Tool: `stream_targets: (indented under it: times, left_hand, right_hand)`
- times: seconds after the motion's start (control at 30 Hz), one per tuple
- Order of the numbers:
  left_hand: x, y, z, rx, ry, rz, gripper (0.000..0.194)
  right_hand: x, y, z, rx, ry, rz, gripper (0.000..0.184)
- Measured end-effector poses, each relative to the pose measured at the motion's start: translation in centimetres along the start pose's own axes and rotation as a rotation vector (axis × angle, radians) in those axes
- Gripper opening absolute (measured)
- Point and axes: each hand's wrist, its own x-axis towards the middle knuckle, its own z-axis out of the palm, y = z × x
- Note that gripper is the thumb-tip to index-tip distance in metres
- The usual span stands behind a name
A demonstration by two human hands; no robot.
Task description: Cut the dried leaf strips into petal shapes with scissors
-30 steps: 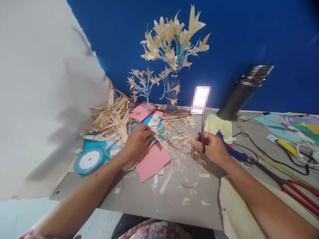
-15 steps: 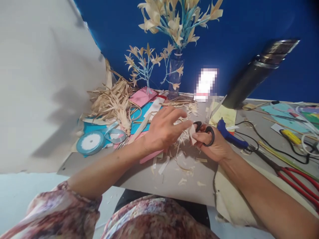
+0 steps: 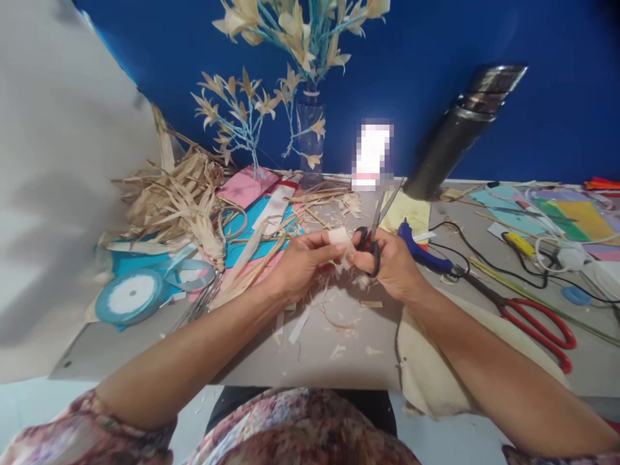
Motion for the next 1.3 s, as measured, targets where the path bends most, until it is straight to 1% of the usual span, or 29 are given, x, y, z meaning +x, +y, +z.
stream_targets:
  times: [0.07,0.13,0.17,0.33,0.4,0.47,0.57,0.7,0.8,1.03,1.3]
  left_hand:
    - [0.1,0.4,-0.5,-0.077,0.006,-0.027,0.022]
    - [0.2,0.9,-1.0,-0.128,0.025,-0.021,0.023]
    - [0.3,1.2,-1.3,-0.144,0.037,-0.010,0.024]
    - [0.8,2.5,-2.5,-0.164,0.100,0.072,0.028]
    - [0.8,2.7,-2.8,-0.161,0.114,0.113,0.028]
    - [0.8,2.9,-2.9,-0.154,0.121,0.143,0.029]
    - [0.6,3.0,-2.8,-0.104,0.130,0.166,0.030]
    - [0.5,2.9,-2.6,-0.024,0.171,0.191,0.030]
    - [0.5,2.8,-2.6,0.006,0.169,0.188,0.031]
    - [0.8,2.4,-2.9,0.016,0.159,0.178,0.031]
    - [0.9,2.3,-3.0,0.034,0.150,0.207,0.028]
  right_hand:
    - [0.1,0.1,-0.1,0.026,-0.029,0.046,0.030]
    - [0.3,0.2,-0.3,0.039,-0.068,0.098,0.033]
    - [0.4,0.2,-0.4,0.027,-0.115,0.114,0.035]
    - [0.5,0.0,-1.0,-0.157,-0.532,0.099,0.064]
    - [0.4,-0.2,-1.1,-0.207,-0.631,0.080,0.069]
    - [0.2,-0.3,-0.9,-0.220,-0.676,0.058,0.071]
    - [0.1,-0.3,-0.6,-0.244,-0.678,0.042,0.070]
    - [0.0,-0.1,-0.4,-0.273,-0.620,0.053,0.062]
    - [0.0,0.0,-0.4,-0.251,-0.587,0.063,0.059]
    - [-0.2,0.2,-0.3,-0.206,-0.594,0.112,0.059]
    - [-0.2,0.6,-0.3,-0.208,-0.544,0.161,0.055]
